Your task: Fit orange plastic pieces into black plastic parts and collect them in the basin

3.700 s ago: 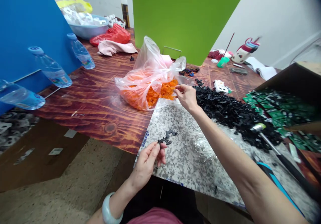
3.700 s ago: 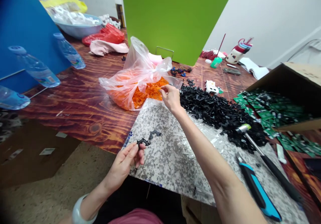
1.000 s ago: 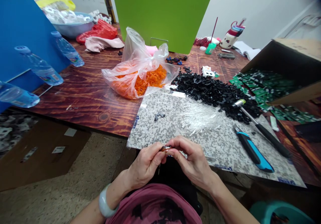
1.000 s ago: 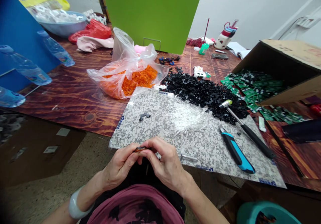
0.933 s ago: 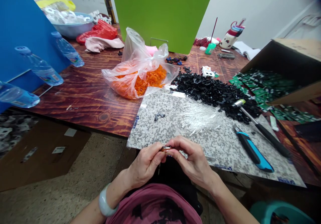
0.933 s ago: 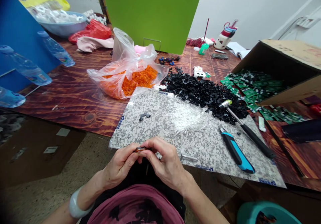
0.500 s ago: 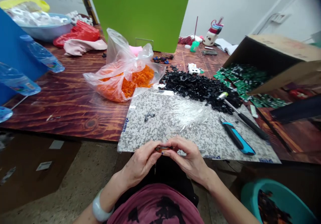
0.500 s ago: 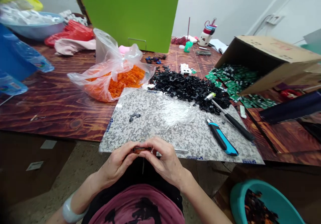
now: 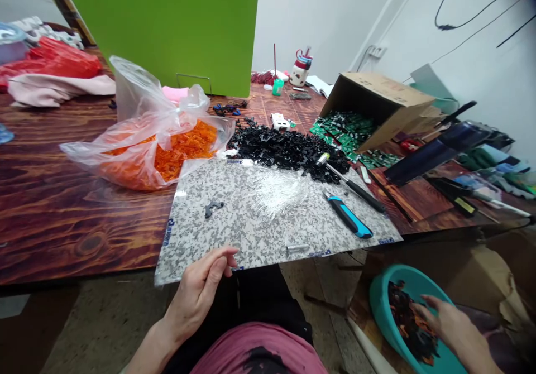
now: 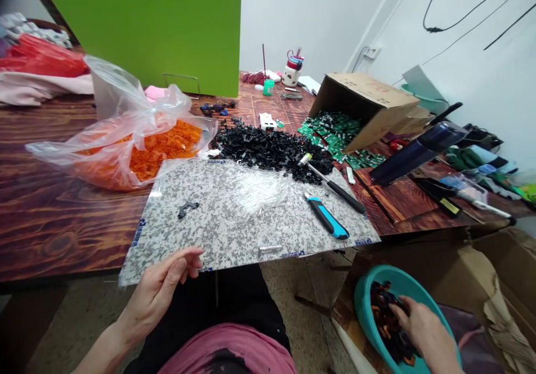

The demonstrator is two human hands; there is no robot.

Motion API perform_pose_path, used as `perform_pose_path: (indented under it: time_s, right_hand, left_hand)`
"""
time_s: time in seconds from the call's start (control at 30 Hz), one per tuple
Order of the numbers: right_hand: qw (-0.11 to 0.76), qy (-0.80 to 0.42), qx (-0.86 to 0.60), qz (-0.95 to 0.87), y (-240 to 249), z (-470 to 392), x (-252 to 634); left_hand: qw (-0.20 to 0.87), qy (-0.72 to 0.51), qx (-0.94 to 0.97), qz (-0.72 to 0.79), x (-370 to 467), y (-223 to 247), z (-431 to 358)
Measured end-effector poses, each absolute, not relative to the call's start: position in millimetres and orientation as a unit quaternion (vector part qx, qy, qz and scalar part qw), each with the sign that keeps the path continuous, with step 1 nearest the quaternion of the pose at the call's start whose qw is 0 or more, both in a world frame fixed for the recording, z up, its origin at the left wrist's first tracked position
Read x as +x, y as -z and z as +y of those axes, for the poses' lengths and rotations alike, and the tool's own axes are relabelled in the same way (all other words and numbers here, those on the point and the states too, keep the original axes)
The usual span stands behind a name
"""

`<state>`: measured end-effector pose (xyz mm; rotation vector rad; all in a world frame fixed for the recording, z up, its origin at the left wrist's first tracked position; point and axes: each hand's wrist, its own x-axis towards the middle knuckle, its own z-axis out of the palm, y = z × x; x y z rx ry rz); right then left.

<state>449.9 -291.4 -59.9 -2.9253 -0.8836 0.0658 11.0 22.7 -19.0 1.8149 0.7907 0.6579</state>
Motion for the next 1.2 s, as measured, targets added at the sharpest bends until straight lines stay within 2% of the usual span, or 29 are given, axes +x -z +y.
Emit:
perform_pose_path:
  time_s: [0.1,0.23,0.33,0.4,0.47,0.57,0.67,0.9,1.07,1.2]
  right_hand:
    - [0.061,0.013,-0.959,-0.278,21,-255,444]
    - [0.263,0.046,-0.842,-0.469,-30,-133,380]
    - [0.336,-0.035,-0.710,-0.618,-41,-39,316]
    - [0.324,-0.087,-0.627,-0.703,-37,10,274]
    - [0.271,-0.123,-0.584,-0.755,-28,49,238]
    - [0.204,-0.157,-0.574,-0.777,-11,88,204]
    - [0.194,-0.181,-0.576,-0.773,1,107,194]
    - [0.205,-0.259,-0.535,-0.778,-23,72,201]
    - [0.206,-0.382,-0.461,-0.774,-41,39,202]
    - [0.203,-0.415,-0.456,-0.761,-39,35,203]
  left_hand:
    - [0.516,-0.279,0.740,0.330,10,21,21]
    - [0.524,-0.285,0.728,0.339,11,17,18]
    - [0.524,-0.287,0.725,0.342,13,8,16]
    - [0.520,-0.293,0.724,0.347,12,4,14]
    - [0.513,-0.301,0.718,0.360,7,2,14]
    - [0.509,-0.313,0.702,0.387,-5,4,15]
    - [0.517,-0.313,0.683,0.411,-16,7,19]
    - [0.512,-0.335,0.641,0.463,-15,2,38]
    - [0.583,-0.293,0.634,0.414,-2,1,41]
    - [0.613,-0.291,0.598,0.427,5,3,38]
